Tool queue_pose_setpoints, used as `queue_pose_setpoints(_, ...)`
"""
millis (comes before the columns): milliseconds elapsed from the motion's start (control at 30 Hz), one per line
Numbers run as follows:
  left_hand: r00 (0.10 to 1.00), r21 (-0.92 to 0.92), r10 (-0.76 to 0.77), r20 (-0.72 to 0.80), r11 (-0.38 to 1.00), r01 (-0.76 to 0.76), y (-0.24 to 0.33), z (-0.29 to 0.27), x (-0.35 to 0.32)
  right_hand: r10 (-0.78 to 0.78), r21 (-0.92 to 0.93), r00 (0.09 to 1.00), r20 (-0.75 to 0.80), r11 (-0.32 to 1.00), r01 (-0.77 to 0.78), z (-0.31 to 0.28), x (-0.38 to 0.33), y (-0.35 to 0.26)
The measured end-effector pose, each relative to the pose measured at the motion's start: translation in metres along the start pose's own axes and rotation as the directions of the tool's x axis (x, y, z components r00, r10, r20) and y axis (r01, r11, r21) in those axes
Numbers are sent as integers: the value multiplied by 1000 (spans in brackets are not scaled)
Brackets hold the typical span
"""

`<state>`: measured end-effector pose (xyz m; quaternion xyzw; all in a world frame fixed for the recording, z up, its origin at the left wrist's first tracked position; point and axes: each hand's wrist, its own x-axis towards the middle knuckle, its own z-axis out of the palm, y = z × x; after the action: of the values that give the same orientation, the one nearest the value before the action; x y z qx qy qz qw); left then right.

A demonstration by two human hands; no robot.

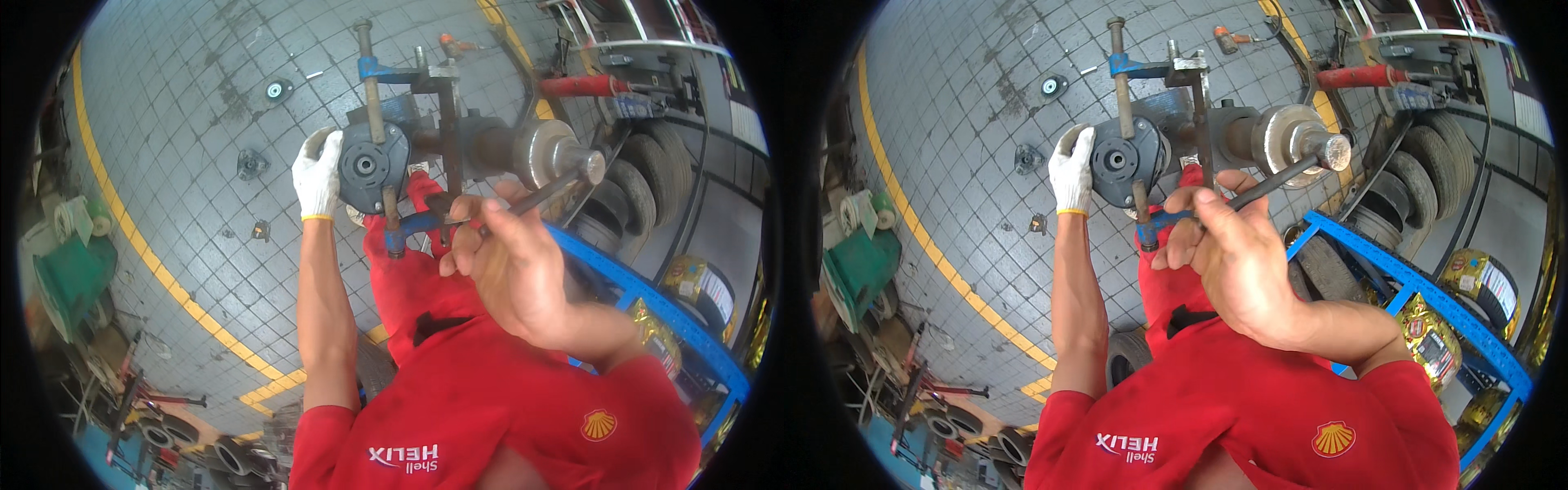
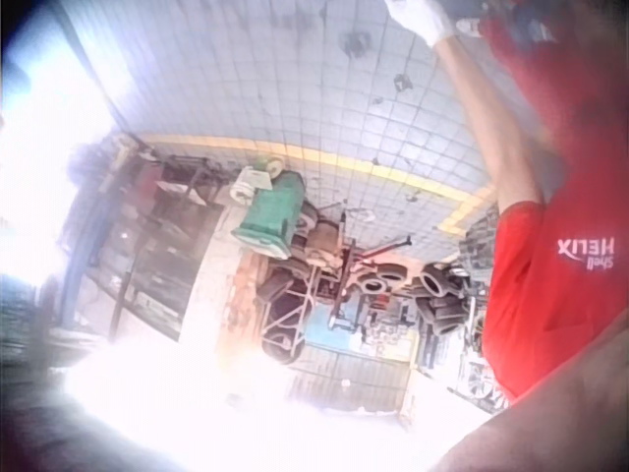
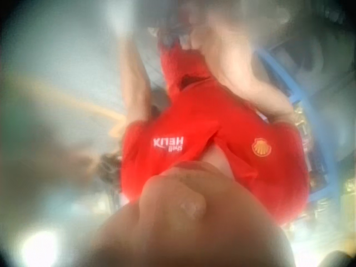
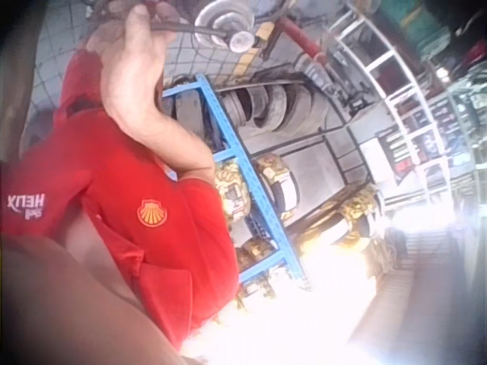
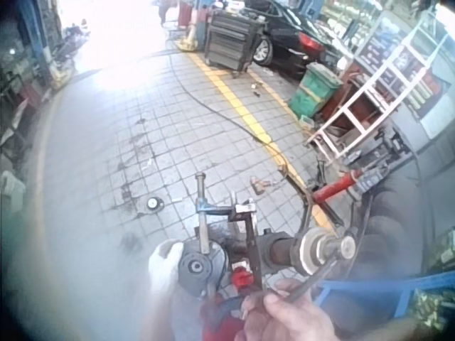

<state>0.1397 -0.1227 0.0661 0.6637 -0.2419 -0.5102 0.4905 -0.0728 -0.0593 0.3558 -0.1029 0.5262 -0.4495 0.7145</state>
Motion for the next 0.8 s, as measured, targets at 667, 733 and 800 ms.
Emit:
queue_pose_setpoints(667,964,34,-151,-219,986,162,-40,-9,-69,498,-117,315,808,-388,914,0,52,-120)
queue_pose_setpoints(733,918,-270,-364,-158,910,315,-51,-5,-84,613,-171,388,688,-384,908,-8,69,-130)
queue_pose_setpoints(800,900,-553,-432,-49,762,336,-60,2,-94,684,-200,408,605,-365,909,-7,78,-138)
